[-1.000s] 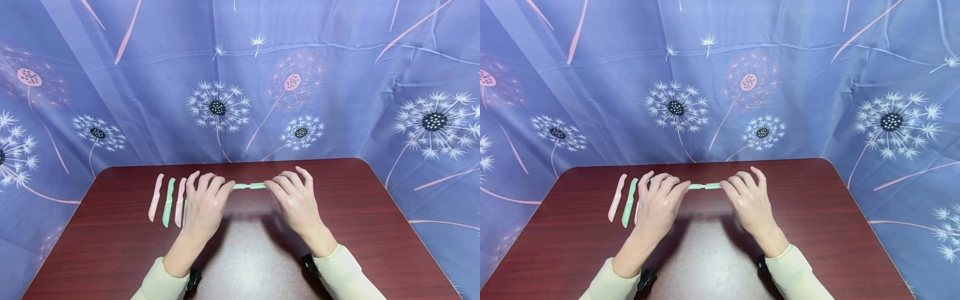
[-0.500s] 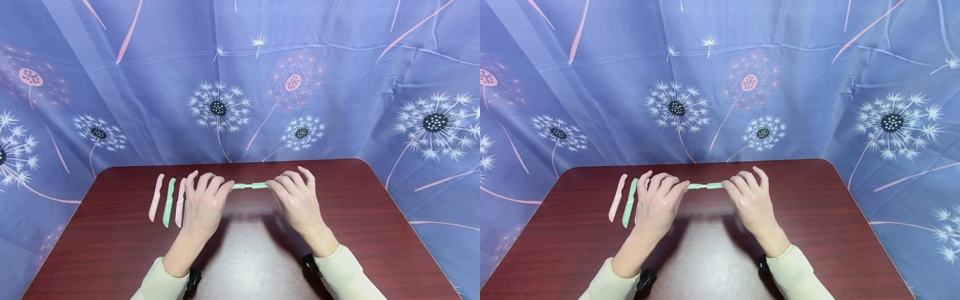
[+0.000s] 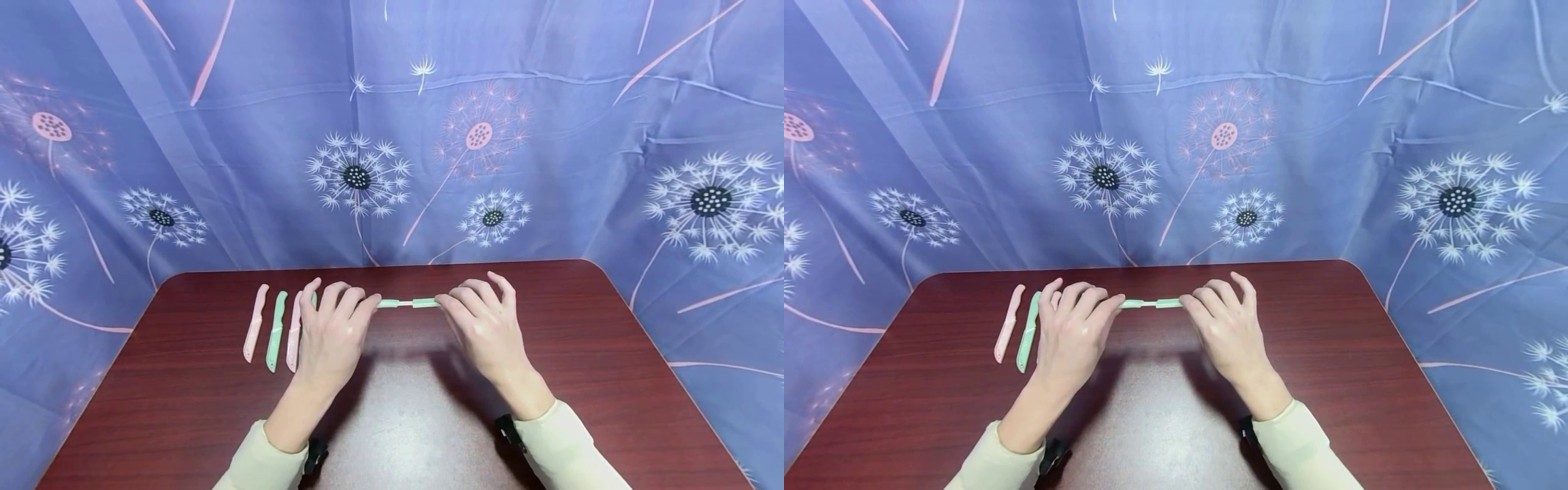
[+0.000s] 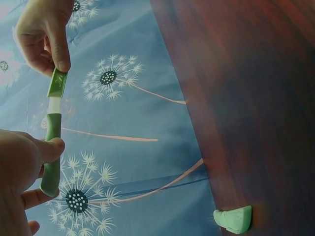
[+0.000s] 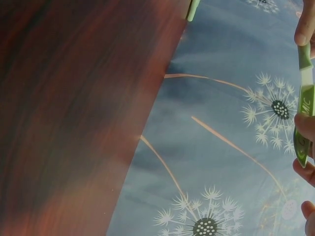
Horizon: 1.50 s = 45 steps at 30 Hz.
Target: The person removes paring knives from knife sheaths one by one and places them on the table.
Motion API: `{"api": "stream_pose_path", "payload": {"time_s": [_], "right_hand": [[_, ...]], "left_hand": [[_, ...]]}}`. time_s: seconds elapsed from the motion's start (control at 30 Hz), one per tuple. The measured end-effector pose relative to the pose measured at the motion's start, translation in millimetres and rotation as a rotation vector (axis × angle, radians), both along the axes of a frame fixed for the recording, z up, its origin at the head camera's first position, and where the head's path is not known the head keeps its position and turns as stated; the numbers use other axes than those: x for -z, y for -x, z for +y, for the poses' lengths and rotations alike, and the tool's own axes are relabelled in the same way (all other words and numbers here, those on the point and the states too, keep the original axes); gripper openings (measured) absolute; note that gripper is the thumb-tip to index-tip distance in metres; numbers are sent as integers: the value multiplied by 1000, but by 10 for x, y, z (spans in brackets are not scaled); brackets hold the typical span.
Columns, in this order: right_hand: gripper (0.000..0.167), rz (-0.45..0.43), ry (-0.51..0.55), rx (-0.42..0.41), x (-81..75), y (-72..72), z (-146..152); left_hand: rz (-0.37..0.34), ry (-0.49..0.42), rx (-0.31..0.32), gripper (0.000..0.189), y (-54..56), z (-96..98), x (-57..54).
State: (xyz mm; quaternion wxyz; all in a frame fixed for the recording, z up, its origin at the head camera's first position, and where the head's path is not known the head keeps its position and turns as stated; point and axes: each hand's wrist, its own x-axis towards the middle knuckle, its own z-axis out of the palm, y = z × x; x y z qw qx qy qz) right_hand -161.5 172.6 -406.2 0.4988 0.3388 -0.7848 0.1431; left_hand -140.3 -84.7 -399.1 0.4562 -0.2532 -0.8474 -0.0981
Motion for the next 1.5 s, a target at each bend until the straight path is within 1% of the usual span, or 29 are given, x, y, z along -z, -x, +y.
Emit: {"api": "stream_pose_path", "payload": {"time_s": [0.17, 0.37, 0.53, 0.67, 0.8, 0.93, 1.03, 1.23, 1.5], "right_hand": [[13, -20, -8, -8, 10, -2, 24], [17, -24, -21, -9, 2, -15, 23], [17, -13, -29, -21, -8, -17, 15], [14, -8, -36, -27, -13, -17, 9], [13, -6, -35, -28, -13, -14, 9], [15, -9, -29, -23, -9, -10, 16], [16, -13, -30, -22, -7, -7, 23], [12, -19, -23, -20, -7, 3, 50], [17, -26, -22, -14, -6, 7, 65]], "left_hand": [[-2, -7, -1, 18, -2, -10, -14], [-22, -4, -3, 21, -11, -24, -19], [-4, -15, 5, 22, 3, -22, -12], [12, -27, 14, 22, 12, -20, -4], [12, -28, 13, 21, 7, -16, 0], [9, -25, 15, 21, 5, -11, 2], [10, -19, 11, 21, 4, -11, -1], [13, -15, -14, 21, 11, -39, -8], [30, -19, -7, 21, 29, -50, -6]]}}
